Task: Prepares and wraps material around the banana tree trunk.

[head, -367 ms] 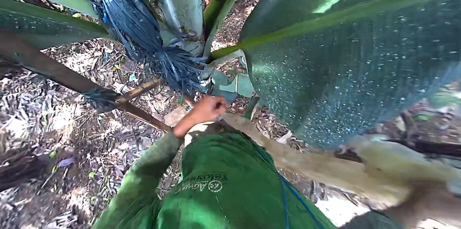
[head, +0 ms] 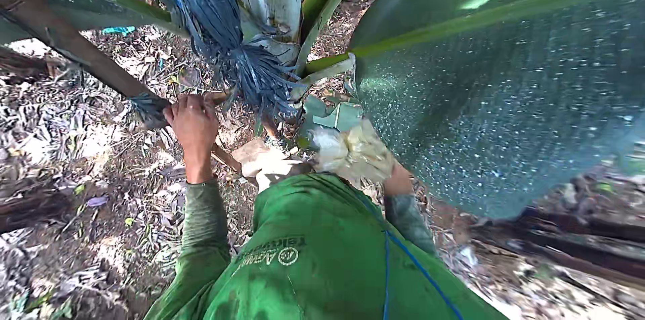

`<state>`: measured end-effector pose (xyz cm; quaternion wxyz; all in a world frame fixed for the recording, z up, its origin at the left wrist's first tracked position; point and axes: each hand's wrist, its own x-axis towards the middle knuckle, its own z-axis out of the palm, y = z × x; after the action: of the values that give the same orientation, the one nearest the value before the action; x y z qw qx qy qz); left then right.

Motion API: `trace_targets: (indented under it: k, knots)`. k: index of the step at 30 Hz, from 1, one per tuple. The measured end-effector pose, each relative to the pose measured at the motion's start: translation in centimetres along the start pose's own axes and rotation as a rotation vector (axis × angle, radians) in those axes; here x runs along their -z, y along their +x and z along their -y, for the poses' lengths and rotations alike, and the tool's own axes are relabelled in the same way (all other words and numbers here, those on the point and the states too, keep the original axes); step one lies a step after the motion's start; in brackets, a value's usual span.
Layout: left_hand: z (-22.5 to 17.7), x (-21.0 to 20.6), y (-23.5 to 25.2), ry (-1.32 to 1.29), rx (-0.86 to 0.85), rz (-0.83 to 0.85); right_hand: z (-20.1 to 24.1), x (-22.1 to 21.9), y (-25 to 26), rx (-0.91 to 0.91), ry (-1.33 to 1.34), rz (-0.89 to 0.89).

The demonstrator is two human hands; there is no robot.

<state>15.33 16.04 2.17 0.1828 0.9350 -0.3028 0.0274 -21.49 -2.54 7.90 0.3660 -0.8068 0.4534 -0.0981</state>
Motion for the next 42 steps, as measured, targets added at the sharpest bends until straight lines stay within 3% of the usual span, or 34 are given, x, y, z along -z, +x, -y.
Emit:
trace_targets:
  k: [2,11,15,20,23,27,29,32,34,36,38,39,42]
  knots:
    - [0.2,0.4,-0.4,-0.047,-0.047,0.040,4.8,-0.2,1.7,-0.281,0.270,0.080]
    - [-5.5,-0.9,-3.9,-0.203,-0.045,-0.168,1.8,-3.7,5.4,-0.141,0.400,0.045]
    - [-7.1,0.2,-3.2,-0.262,-0.082,-0.060,1.7,-4.4,6.3,-0.143,0.413,0.104]
    - [-8.7,-0.1,-3.9,-0.850,-0.408,0.284,-0.6,-5.8,7.2,-0.033,0.642,0.113]
    - [-9.5,0.2,-3.3,-0.948,-0.494,0.355,-1.1,-6.2,6.8,-0.055,0.644,0.091]
    - [-10.0,1.8,-3.5,-0.794,-0.589,0.388,-1.1,-5.8,6.9,-0.055,0.680,0.123]
    - [-10.4,2.4,-4.0,-0.774,-0.583,0.362,-0.7,-5.5,8.8,-0.125,0.740,0.281]
    - [-11.3,4.2,-4.1,-0.876,-0.481,0.221,-0.7,-5.7,12.0,-0.321,0.445,0.320]
    - [-11.5,5.3,-4.0,-0.903,-0.345,0.155,0.5,-4.3,11.6,-0.240,0.320,0.275]
    - [-11.9,6.0,-3.1,-0.912,-0.239,0.132,1.5,-3.4,11.5,0.072,0.376,0.299]
    - [-12.3,6.3,-1.2,-0.940,-0.225,0.115,2.3,-4.1,12.7,0.449,0.417,0.269]
    - [-12.3,6.6,-0.3,-0.963,-0.243,0.125,2.6,-4.5,13.0,0.544,0.429,0.249]
    - [-11.6,8.3,1.7,-1.059,-0.295,0.195,3.6,-5.1,13.2,0.516,0.563,0.232]
